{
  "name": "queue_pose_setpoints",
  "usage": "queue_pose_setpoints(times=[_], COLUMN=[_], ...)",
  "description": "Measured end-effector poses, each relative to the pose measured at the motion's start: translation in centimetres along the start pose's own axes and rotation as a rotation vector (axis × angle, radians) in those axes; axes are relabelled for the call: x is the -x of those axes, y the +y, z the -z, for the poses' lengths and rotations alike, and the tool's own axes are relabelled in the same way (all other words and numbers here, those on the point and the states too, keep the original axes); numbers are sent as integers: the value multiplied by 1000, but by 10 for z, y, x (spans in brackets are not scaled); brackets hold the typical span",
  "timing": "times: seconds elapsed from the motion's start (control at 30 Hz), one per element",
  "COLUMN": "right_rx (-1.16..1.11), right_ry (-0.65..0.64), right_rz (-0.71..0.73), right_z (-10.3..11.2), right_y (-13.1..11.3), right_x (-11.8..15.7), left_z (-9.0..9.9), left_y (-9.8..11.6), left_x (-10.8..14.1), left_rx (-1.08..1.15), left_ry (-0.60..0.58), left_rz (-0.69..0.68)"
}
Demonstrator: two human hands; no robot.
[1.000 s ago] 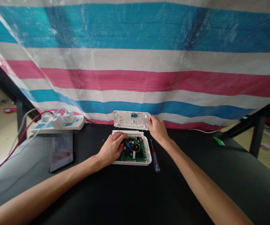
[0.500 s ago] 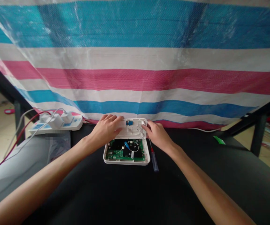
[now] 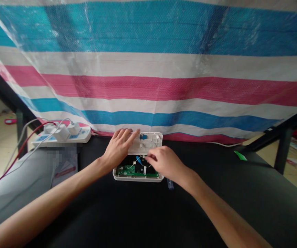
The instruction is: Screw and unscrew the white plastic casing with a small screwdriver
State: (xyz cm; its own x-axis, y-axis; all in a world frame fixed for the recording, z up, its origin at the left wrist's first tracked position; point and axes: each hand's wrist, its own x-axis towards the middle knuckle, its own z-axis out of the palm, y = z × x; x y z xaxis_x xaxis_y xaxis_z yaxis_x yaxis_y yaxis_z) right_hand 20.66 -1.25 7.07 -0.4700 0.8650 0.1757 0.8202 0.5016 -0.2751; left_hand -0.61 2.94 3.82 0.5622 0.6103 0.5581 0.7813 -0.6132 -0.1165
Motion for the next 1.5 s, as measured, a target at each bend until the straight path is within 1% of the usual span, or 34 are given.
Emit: queue_pose_setpoints(times=[0.1, 0.2, 0.3, 0.47, 0.53, 0.6, 0.7, 0.8, 0.9, 1.03, 1.1, 1.2, 1.37, 1.5], right_rx=[101, 156, 201, 193, 144, 46, -248, -508, -593, -629, -601, -455, -66, 243], right_ry=[-39, -85, -96, -116, -114, -88, -24, 65, 144, 211, 251, 319, 369, 445], right_rz=[-49, -53, -49, -13, -3, -22, -94, -143, -138, -146, -127, -75, -79, -102], right_z=[-27, -44, -46, -33, -25, -17, -9, -6, -7, -7, -8, -8, -11, -18], right_y=[-13, -18, -20, -18, -15, -10, 3, 16, 22, 18, 17, 20, 21, 16], right_x=[-4, -7, -8, -6, -5, -4, -6, -7, -7, -3, -3, -3, -1, 2], left_z=[-4, -6, -7, -8, -8, -8, -8, -9, -8, -7, -7, -6, -8, -10], left_y=[4, 7, 9, 9, 9, 8, 8, 7, 7, 8, 8, 9, 8, 7], left_x=[4, 6, 7, 8, 8, 7, 8, 8, 8, 7, 7, 7, 6, 6], left_rx=[21, 35, 56, 88, 89, 88, 81, 63, 43, 47, 51, 47, 25, 18], left_ry=[78, 121, 140, 148, 144, 142, 152, 152, 153, 148, 140, 140, 163, 168], left_rz=[-2, -18, -32, -28, -28, -32, -45, -54, -51, -43, -40, -42, -59, -53])
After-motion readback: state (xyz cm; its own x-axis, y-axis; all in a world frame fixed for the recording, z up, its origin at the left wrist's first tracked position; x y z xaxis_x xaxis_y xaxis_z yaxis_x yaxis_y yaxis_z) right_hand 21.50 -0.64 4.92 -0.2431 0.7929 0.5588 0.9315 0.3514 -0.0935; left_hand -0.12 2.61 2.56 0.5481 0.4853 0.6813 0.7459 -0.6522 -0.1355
